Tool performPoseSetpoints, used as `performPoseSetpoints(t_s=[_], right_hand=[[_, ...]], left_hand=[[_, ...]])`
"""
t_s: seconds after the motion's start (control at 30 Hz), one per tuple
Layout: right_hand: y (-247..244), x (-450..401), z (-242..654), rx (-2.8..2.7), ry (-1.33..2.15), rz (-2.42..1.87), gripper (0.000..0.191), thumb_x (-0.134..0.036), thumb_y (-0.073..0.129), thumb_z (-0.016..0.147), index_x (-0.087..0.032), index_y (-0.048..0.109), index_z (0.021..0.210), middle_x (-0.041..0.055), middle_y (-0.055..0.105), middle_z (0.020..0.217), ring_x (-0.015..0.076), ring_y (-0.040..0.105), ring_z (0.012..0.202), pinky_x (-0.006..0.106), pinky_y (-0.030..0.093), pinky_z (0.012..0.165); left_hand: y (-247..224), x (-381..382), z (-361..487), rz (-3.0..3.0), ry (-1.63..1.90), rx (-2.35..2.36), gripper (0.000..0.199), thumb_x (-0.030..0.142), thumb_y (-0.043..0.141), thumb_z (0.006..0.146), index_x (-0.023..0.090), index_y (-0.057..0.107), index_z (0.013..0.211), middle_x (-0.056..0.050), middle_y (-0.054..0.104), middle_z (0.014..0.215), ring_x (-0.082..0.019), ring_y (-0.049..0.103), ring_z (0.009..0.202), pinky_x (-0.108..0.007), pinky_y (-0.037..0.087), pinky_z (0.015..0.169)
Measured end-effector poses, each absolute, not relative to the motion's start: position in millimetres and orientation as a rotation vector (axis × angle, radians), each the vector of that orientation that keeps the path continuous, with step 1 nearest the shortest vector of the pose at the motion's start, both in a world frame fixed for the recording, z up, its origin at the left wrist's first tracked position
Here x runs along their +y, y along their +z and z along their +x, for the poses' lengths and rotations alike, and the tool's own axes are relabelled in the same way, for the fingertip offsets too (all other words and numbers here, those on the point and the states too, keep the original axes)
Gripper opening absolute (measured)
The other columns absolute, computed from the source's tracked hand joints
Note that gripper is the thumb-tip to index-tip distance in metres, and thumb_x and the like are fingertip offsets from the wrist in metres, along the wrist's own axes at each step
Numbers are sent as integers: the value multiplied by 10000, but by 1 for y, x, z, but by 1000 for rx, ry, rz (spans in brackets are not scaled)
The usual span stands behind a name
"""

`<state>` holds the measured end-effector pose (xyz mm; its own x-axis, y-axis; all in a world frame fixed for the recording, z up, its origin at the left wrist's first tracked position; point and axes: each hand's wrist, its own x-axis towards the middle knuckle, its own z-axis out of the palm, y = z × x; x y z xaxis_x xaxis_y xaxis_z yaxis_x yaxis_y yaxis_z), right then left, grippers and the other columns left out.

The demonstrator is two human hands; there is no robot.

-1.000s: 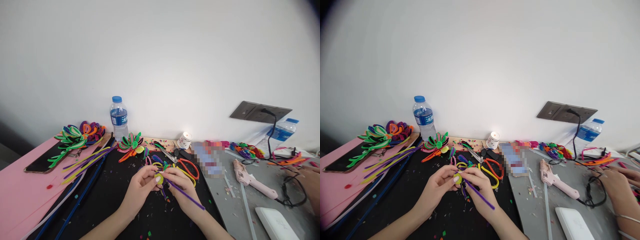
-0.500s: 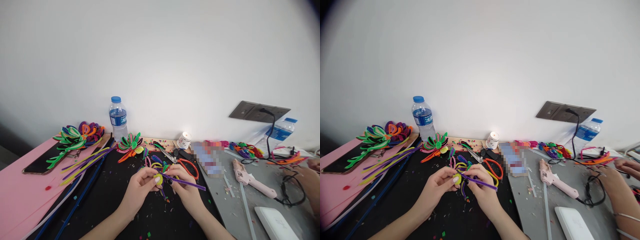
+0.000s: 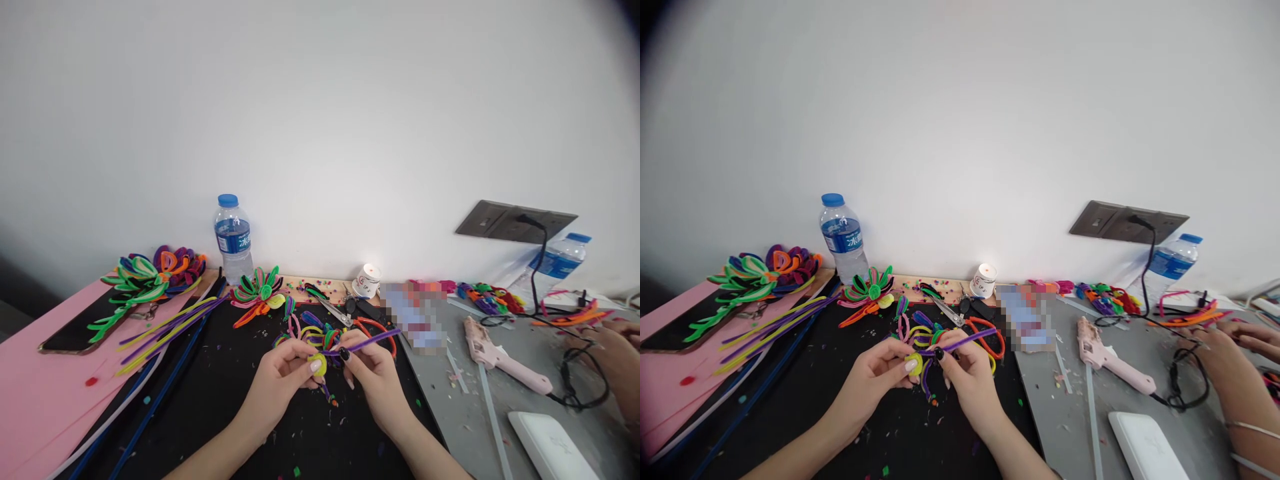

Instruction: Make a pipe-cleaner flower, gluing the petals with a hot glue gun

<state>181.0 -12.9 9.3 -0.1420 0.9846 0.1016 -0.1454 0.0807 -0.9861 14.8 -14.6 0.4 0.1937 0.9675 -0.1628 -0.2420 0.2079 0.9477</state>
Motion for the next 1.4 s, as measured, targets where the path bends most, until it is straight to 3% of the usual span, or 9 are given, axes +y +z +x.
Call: performPoseSetpoints(t_s=[0.4, 0.73, 0.9, 1.07, 1.17, 1.3, 1.4], right_hand=[[13, -10, 183, -1054, 1433, -966, 150, -307, 656, 707, -163, 617, 724, 21, 464, 762, 80, 365, 546, 178, 331, 398], [15, -13, 185, -1171, 1457, -908, 112, -278, 641, 725, -175, 645, 767, 26, 505, 804, 84, 423, 565, 181, 366, 424], [12, -14, 185, -1300, 1406, -998, 163, -292, 670, 693, -179, 643, 808, 10, 551, 728, 78, 438, 514, 174, 354, 404], [10, -14, 184, -1452, 1247, -1079, 131, -296, 586, 771, -174, 627, 750, 5, 539, 684, 69, 404, 451, 192, 332, 389], [11, -13, 185, -1557, 1113, -1071, 108, -246, 555, 794, -184, 640, 770, 28, 580, 757, 99, 487, 519, 218, 396, 454], [15, -12, 187, -1682, 981, -1022, 123, -186, 545, 793, -197, 668, 786, 52, 620, 807, 171, 584, 736, 276, 469, 642], [17, -11, 187, -1741, 938, -1007, 144, -173, 541, 794, -206, 682, 795, 54, 631, 812, 183, 595, 778, 298, 474, 710]], left_hand=[[-2, -18, 18, 987, 1009, 900, 165, 267, 678, 663, 143, 584, 722, -10, 640, 591, -137, 612, 557, -242, 487, 534], [2, -16, 16, 915, 1067, 886, 226, 259, 685, 653, 175, 536, 801, 27, 612, 631, -118, 600, 545, -223, 479, 517], [0, -15, 16, 956, 1092, 919, 212, 279, 676, 660, 182, 546, 797, 20, 622, 670, -129, 600, 574, -242, 488, 542], [-1, -17, 14, 999, 1114, 954, 183, 303, 621, 717, 177, 580, 843, -17, 651, 764, -141, 611, 640, -256, 508, 599], [1, -17, 13, 970, 1126, 963, 187, 318, 588, 742, 178, 585, 867, -24, 652, 793, -154, 624, 675, -261, 516, 609], [4, -16, 13, 937, 1098, 977, 202, 327, 585, 742, 171, 573, 869, -2, 633, 718, -112, 587, 500, -219, 477, 474], [6, -16, 13, 901, 1105, 977, 204, 324, 605, 726, 169, 574, 856, 5, 628, 723, -106, 591, 507, -212, 476, 486]])
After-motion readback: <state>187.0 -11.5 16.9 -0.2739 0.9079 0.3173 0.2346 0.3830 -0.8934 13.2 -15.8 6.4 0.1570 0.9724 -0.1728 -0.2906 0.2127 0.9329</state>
